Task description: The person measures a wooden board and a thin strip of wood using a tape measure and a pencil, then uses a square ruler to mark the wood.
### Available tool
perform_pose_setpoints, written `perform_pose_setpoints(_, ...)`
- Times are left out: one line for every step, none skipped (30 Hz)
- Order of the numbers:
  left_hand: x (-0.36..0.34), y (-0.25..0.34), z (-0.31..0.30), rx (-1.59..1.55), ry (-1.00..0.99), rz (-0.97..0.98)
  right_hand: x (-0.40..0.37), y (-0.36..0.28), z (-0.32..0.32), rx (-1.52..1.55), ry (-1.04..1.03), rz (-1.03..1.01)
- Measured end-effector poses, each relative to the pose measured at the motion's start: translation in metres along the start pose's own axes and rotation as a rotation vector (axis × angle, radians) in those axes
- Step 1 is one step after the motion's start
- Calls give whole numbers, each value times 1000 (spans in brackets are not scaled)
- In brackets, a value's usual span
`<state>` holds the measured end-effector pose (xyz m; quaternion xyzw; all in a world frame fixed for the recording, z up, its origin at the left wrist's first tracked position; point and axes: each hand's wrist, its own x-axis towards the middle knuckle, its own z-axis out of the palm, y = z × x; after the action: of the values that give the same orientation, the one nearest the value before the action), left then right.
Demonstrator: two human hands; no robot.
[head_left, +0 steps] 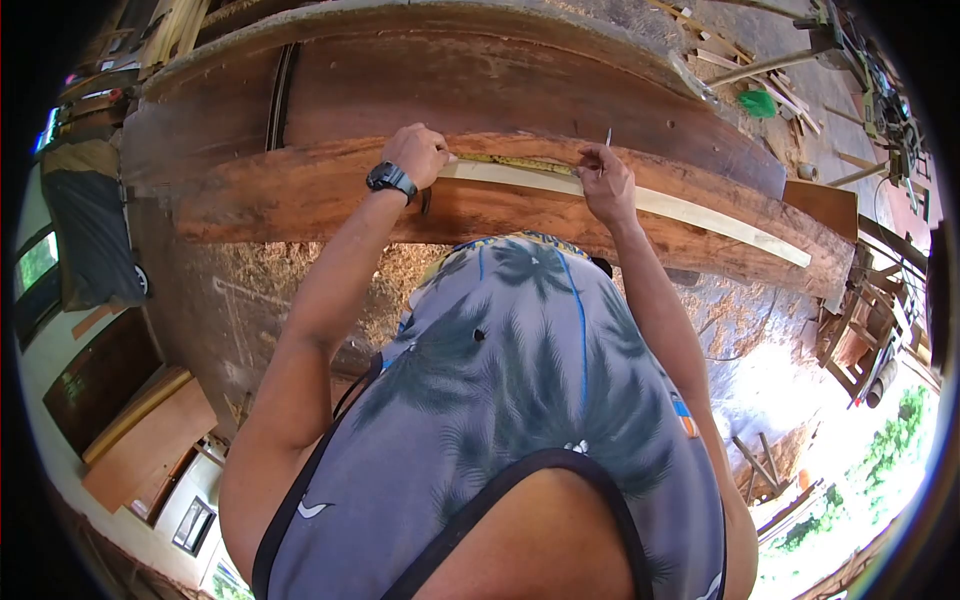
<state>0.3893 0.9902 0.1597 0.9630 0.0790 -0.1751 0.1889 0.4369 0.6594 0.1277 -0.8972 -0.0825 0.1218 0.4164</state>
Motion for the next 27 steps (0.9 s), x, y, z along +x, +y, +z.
perform_pose_setpoints(0, 1, -1, 8, -5, -2, 1, 1, 0, 8, -13, 8)
perform_pose_setpoints(0, 2, -1, 17, -10, -3, 1, 1, 1, 16, -25, 16)
perform_pose_setpoints(1, 0, 0, 16, -11, -5, 1, 2, 2, 16, -28, 16)
perform_pose_setpoints(2, 0, 1, 15, -7, 2, 1, 1, 2, 45, -22, 32)
perform_pose_setpoints(2, -1, 2, 14, -4, 9, 1, 0, 2, 73, -15, 48)
perform_pose_setpoints(2, -2, 3, 14, -4, 8, 2, -1, 1, 73, -16, 47)
perform_pose_setpoints(2, 1, 2, 18, -8, 6, 2, -2, 1, 76, -17, 49)
perform_pose_setpoints(1, 3, 1, 22, -12, 5, 2, -2, 0, 78, -17, 51)
perform_pose_setpoints(2, 2, 1, 23, -12, 5, 2, -3, -1, 79, -17, 50)
perform_pose_setpoints(4, 1, 2, 25, -23, 3, 2, -4, -2, 66, -17, 55)
perform_pose_setpoints(5, 1, 3, 28, -35, 1, 2, -5, -3, 54, -17, 59)
perform_pose_setpoints(5, 1, 4, 28, -35, 2, 2, -5, -3, 54, -16, 59)
perform_pose_setpoints(5, 2, 3, 22, -35, -4, 2, -4, -3, 55, -18, 64)
perform_pose_setpoints(5, 3, 2, 18, -36, -10, 2, -3, -2, 58, -19, 71)
perform_pose_setpoints(5, 4, 0, 19, -37, -8, 2, -2, -1, 59, -17, 72)
perform_pose_setpoints(5, 7, -2, 25, -65, -35, 2, -1, -1, 68, -22, 78)
perform_pose_setpoints(5, 9, -4, 29, -93, -62, 3, 0, -1, 76, -27, 84)
perform_pose_setpoints(4, 10, -5, 29, -93, -61, 3, 1, -1, 75, -26, 85)
perform_pose_setpoints(3, 11, -6, 18, -89, -60, 3, 1, -1, 76, -30, 85)
perform_pose_setpoints(3, 11, -6, 8, -85, -60, 3, 0, -2, 77, -34, 85)
perform_pose_setpoints(3, 8, -3, 7, -86, -60, 3, 0, -2, 76, -33, 86)
perform_pose_setpoints(2, 5, 0, 4, -32, -8, 3, 0, -2, 84, -38, 88)
perform_pose_setpoints(1, 2, 3, 0, 21, 45, 3, 0, -3, 91, -42, 90)
perform_pose_setpoints(1, -1, 5, -3, 19, 46, 2, 1, -4, 88, -41, 91)
perform_pose_setpoints(1, -1, 5, -16, 20, 46, 3, -1, -5, 150, -8, 73)
perform_pose_setpoints(1, 0, 5, -30, 19, 45, 2, -1, -8, 211, 23, 56)
perform_pose_setpoints(1, 1, 6, -35, 19, 46, 2, -2, -12, 206, 23, 56)
